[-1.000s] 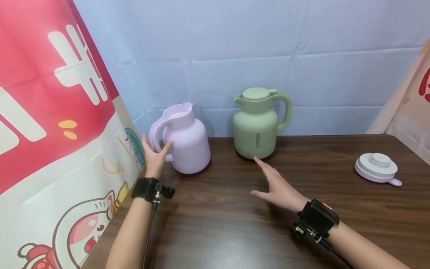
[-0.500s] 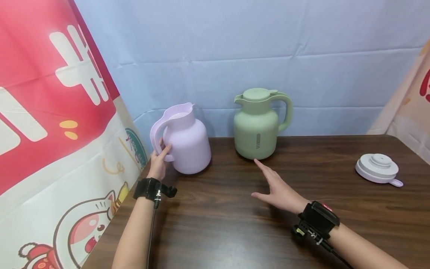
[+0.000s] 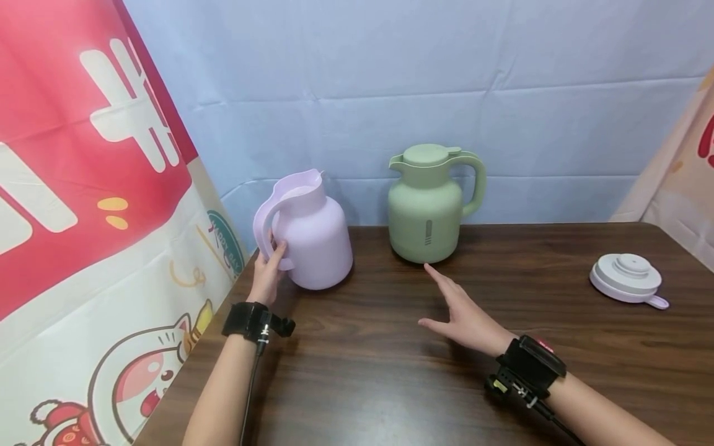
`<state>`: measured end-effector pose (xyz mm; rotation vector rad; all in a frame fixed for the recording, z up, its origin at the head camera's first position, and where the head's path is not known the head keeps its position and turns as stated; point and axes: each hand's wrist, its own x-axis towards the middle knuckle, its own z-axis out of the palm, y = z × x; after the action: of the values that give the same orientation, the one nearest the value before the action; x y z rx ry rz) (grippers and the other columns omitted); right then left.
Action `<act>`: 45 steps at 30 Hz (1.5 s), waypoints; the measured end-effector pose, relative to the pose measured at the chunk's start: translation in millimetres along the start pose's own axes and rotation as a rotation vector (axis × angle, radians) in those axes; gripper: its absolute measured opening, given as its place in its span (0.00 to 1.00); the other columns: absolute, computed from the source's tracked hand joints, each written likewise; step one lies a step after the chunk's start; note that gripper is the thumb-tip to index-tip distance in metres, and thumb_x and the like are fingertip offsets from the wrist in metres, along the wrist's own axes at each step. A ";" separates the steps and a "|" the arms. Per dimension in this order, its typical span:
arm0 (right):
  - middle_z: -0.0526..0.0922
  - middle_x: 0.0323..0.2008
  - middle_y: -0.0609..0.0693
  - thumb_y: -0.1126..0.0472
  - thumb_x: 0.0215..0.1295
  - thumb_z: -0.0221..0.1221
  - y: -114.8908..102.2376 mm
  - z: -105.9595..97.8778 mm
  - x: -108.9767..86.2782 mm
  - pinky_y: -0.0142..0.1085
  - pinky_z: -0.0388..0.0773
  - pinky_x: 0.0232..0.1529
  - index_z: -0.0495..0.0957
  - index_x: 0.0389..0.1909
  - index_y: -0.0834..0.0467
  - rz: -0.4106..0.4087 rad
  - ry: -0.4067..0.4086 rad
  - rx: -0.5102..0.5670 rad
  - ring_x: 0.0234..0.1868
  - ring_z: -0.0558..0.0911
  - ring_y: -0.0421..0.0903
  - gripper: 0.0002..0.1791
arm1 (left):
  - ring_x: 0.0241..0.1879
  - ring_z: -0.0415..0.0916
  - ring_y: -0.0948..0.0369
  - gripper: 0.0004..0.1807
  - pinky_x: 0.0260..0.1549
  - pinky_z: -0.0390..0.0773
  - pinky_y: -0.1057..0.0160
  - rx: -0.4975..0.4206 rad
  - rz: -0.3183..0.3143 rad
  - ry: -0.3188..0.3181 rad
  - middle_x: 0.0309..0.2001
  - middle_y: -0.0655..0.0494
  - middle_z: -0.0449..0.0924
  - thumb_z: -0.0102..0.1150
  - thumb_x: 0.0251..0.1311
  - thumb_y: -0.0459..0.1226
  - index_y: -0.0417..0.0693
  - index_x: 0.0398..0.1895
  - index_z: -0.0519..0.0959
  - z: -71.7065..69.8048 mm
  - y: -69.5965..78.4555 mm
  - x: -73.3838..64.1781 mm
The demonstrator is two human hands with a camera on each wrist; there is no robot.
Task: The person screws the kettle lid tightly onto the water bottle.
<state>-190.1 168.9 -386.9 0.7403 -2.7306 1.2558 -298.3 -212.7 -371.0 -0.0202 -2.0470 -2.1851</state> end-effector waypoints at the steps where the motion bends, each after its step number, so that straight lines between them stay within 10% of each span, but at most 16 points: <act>1: 0.47 0.73 0.60 0.52 0.59 0.65 0.1 0.1 -0.3 0.60 0.59 0.59 0.38 0.75 0.43 -0.002 0.001 -0.001 0.71 0.50 0.61 0.53 | 0.70 0.50 0.51 0.39 0.61 0.53 0.39 0.003 -0.001 0.005 0.74 0.57 0.47 0.53 0.65 0.51 0.65 0.75 0.47 2.3 0.2 -2.5; 10: 0.46 0.73 0.58 0.51 0.60 0.64 -3.0 1.8 -4.5 0.60 0.58 0.59 0.37 0.75 0.44 0.004 0.003 0.014 0.71 0.49 0.60 0.53 | 0.39 0.65 0.60 0.28 0.36 0.62 0.61 -0.033 0.043 0.040 0.52 0.52 0.67 0.55 0.65 0.46 0.53 0.66 0.62 26.6 -0.5 -27.4; 17: 0.44 0.73 0.58 0.48 0.60 0.64 -6.6 3.3 -4.2 0.62 0.56 0.60 0.37 0.75 0.45 -0.007 0.027 -0.003 0.72 0.47 0.60 0.53 | 0.60 0.66 0.51 0.29 0.54 0.65 0.41 -0.131 0.076 0.005 0.62 0.49 0.65 0.59 0.63 0.40 0.53 0.66 0.62 47.8 3.2 -50.0; 31: 0.38 0.74 0.55 0.48 0.58 0.66 -31.5 9.2 -8.6 0.61 0.58 0.59 0.38 0.75 0.40 -0.012 0.071 0.030 0.72 0.44 0.58 0.54 | 0.60 0.64 0.53 0.31 0.55 0.67 0.46 -0.136 0.135 -0.106 0.60 0.49 0.66 0.61 0.61 0.36 0.53 0.66 0.60 83.2 5.9 -92.2; 45: 0.35 0.74 0.60 0.51 0.57 0.67 -64.7 16.0 -20.3 0.62 0.59 0.58 0.38 0.75 0.45 -0.066 0.140 0.023 0.71 0.46 0.62 0.55 | 0.59 0.65 0.56 0.32 0.56 0.66 0.52 0.092 0.217 -0.172 0.59 0.49 0.66 0.60 0.62 0.37 0.52 0.66 0.57 108.2 8.8 -127.3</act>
<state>-141.2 129.4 -356.8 0.7090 -2.5647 1.2758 -181.2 -93.3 -368.6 -0.4138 -2.1171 -2.0187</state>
